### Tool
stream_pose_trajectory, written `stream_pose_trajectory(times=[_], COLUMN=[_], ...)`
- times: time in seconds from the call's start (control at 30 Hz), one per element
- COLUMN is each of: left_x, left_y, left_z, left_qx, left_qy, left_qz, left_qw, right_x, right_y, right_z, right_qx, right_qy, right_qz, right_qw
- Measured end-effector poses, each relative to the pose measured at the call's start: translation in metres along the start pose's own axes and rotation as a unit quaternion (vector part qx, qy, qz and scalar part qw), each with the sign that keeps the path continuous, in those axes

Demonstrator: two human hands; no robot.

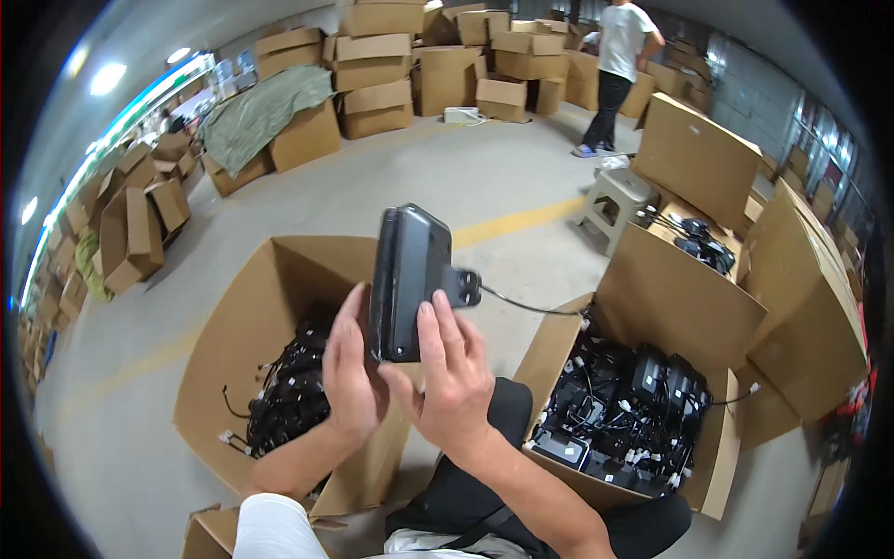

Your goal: The person sits on the floor between two large cardboard boxes and repeatedly picks up black electronic devices from the left box. They briefly inspect each device and place it into the right box. The process is repetitive and involves handling the devices one at a time.

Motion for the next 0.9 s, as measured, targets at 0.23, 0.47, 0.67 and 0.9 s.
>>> stream_pose_trajectory(times=[0.23,0.47,0.67,0.9], left_x=[-0.017,-0.005,0.034,0.042], left_y=[-0.032,-0.067,-0.117,-0.139], left_z=[0.039,0.025,0.07,0.104], left_qx=[0.013,-0.065,-0.201,-0.198], left_qy=[0.132,0.16,0.192,0.207], left_qz=[0.003,0.182,0.188,0.237], left_qw=[0.991,0.968,0.942,0.929], right_x=[0.03,0.031,0.102,0.129], right_y=[0.038,0.16,0.155,0.188], right_z=[-0.02,-0.074,-0.101,-0.106], right_qx=[-0.018,-0.216,-0.393,-0.377], right_qy=[-0.003,-0.197,-0.379,-0.397], right_qz=[0.046,-0.112,-0.129,-0.157], right_qw=[0.999,0.95,0.828,0.822])
Point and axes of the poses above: each hand's wrist, its own x-axis away from the middle knuckle, its own y-axis out of the back of the hand, z = x × y, the point moved 3 cm from there along -x, towards the middle knuckle, and after that the axes turned 8 degrees about z, right-handed, at the moved point
